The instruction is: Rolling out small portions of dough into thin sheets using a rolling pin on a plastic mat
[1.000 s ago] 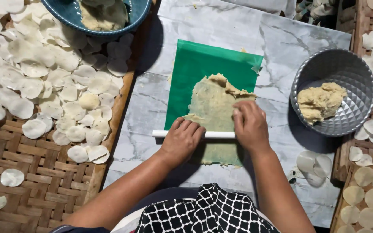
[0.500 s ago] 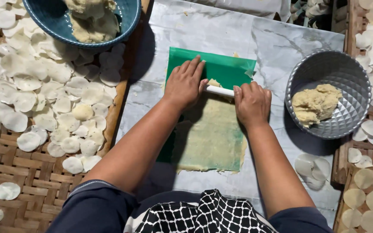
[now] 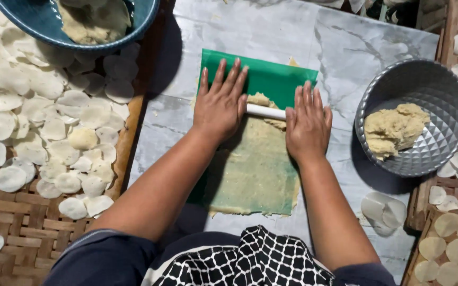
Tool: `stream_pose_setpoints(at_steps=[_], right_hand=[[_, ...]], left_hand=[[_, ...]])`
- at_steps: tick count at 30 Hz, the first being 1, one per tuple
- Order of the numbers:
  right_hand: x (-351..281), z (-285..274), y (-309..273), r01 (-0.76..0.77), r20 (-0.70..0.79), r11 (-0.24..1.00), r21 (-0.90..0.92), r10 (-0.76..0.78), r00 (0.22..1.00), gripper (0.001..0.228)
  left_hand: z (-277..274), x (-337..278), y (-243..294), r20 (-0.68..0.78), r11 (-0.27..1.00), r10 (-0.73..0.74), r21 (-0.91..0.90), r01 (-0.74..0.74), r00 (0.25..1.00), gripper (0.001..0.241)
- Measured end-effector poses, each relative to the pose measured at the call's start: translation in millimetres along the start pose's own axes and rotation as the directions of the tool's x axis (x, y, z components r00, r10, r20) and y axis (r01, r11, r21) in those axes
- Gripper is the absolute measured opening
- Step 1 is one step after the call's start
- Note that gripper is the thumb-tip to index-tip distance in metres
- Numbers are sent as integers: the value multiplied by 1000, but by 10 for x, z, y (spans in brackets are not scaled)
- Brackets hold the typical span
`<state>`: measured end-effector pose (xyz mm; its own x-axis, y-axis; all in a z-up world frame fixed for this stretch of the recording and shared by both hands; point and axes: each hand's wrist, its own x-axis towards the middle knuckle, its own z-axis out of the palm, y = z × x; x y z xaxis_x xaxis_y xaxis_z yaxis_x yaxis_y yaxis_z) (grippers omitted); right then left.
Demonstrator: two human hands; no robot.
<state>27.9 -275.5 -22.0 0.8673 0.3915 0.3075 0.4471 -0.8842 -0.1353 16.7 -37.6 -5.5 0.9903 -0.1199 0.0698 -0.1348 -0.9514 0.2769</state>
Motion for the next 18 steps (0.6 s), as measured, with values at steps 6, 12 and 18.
stream_pose_setpoints(at_steps=[6,12,18], right_hand=[[427,43,23,-276,309,960,-47,276,910,67],[-220,-51,-119,-193,221,981,19,184,958,68],[375,59,66,-252,368,968,8,232,900,70]], left_hand=[[33,373,-60,-52,995,-91,23,92,995,65],[83,-181,-4,-180,1000,-8,20,12,984,65],[135,304,-89,4,982,-186,31,186,983,66]])
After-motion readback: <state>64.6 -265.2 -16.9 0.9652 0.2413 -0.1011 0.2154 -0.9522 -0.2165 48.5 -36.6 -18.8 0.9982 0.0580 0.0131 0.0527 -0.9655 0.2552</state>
